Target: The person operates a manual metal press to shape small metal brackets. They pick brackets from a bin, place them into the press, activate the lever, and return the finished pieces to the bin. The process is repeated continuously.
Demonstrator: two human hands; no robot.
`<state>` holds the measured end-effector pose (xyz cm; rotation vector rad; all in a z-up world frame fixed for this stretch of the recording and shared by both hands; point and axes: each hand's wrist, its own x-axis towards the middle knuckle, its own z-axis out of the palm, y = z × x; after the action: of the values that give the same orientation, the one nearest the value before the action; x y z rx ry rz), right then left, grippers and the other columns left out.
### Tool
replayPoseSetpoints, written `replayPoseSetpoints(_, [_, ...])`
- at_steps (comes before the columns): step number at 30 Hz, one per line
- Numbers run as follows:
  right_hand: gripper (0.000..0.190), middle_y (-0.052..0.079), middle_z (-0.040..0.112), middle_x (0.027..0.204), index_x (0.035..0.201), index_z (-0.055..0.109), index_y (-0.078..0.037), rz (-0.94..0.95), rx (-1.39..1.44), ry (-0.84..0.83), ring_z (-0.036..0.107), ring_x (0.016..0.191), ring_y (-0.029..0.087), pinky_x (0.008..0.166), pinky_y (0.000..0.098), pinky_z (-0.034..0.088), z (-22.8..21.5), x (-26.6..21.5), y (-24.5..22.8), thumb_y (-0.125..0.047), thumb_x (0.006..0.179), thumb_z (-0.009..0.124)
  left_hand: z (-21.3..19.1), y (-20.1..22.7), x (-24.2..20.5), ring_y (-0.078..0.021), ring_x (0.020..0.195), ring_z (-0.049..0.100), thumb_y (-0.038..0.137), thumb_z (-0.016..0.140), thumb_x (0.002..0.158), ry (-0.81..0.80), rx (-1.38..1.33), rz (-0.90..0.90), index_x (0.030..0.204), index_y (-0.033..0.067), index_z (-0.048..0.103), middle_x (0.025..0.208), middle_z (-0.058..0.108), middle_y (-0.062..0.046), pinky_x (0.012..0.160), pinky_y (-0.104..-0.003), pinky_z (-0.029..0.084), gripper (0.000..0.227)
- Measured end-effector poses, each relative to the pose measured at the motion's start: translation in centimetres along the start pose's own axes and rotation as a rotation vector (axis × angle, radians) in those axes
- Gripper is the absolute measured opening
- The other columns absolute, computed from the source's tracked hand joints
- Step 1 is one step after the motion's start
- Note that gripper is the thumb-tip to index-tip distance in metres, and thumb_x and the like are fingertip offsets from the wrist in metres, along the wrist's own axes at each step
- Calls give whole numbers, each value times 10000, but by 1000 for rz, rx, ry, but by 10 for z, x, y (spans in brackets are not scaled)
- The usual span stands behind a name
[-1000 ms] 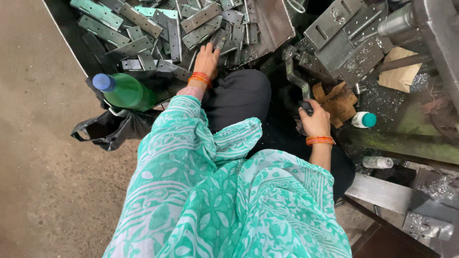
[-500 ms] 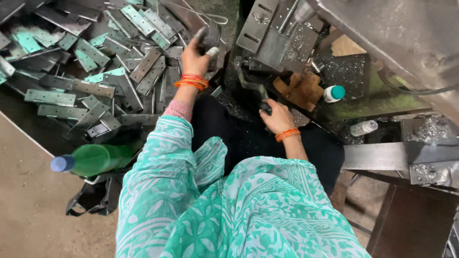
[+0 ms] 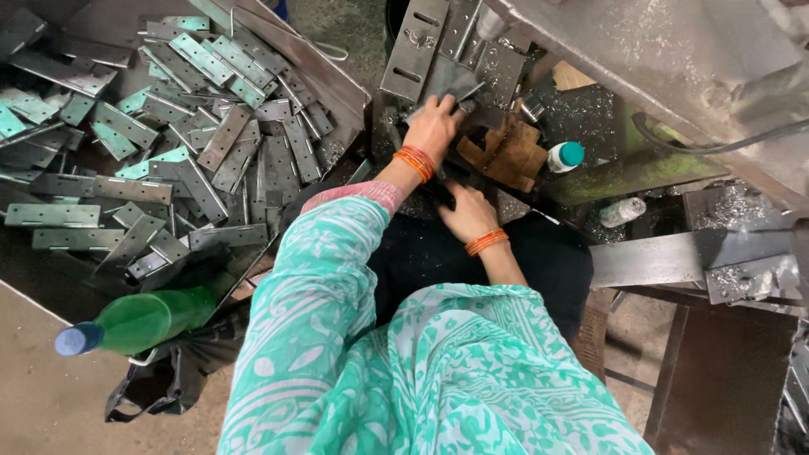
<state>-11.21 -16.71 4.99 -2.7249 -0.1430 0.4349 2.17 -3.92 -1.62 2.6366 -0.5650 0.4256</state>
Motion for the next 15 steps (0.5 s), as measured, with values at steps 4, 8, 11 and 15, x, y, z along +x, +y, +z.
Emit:
replayPoseSetpoints(4, [525, 247, 673, 1208, 1322, 634, -137, -28, -33, 33, 641, 1131, 435, 945, 527, 530, 3, -2, -1, -320, 837, 712, -7, -6, 0, -363, 1144, 568, 32, 657, 832, 138, -89, -69, 1320, 60, 578, 1275, 539, -184, 925, -412, 566, 495])
replayPoseSetpoints(8, [526, 244, 682, 1171, 1324, 621, -141, 14, -47, -5, 645, 1110, 438, 921, 548, 530, 1, 2, -3, -343, 847, 708, -12, 10, -4, -407, 1260, 510, 176, 730, 703, -20, -221, 72, 1375, 15, 516, 1393, 499, -232, 1095, -437, 441, 724])
replayPoseSetpoints(11, [534, 238, 693, 1159, 1338, 603, -131, 5, 1, -7, 650, 1088, 445, 898, 558, 533, 2, 0, -3, -344, 857, 695, -17, 18, -11, -403, 1388, 427, 285, 723, 789, -56, -21, 105, 1439, 60, 503, 1468, 467, -218, 1194, -529, 274, 722])
replayPoseSetpoints(15, [599, 255, 692, 1167, 1339, 556, -49, -89, 14, 79, 655, 1074, 457, 867, 554, 544, -3, 0, -9, -337, 839, 715, -36, 6, -15, -401, 1444, 321, 529, 700, 842, -172, 29, -125, 1478, 49, 490, 1514, 419, -243, 1214, -632, 115, 823])
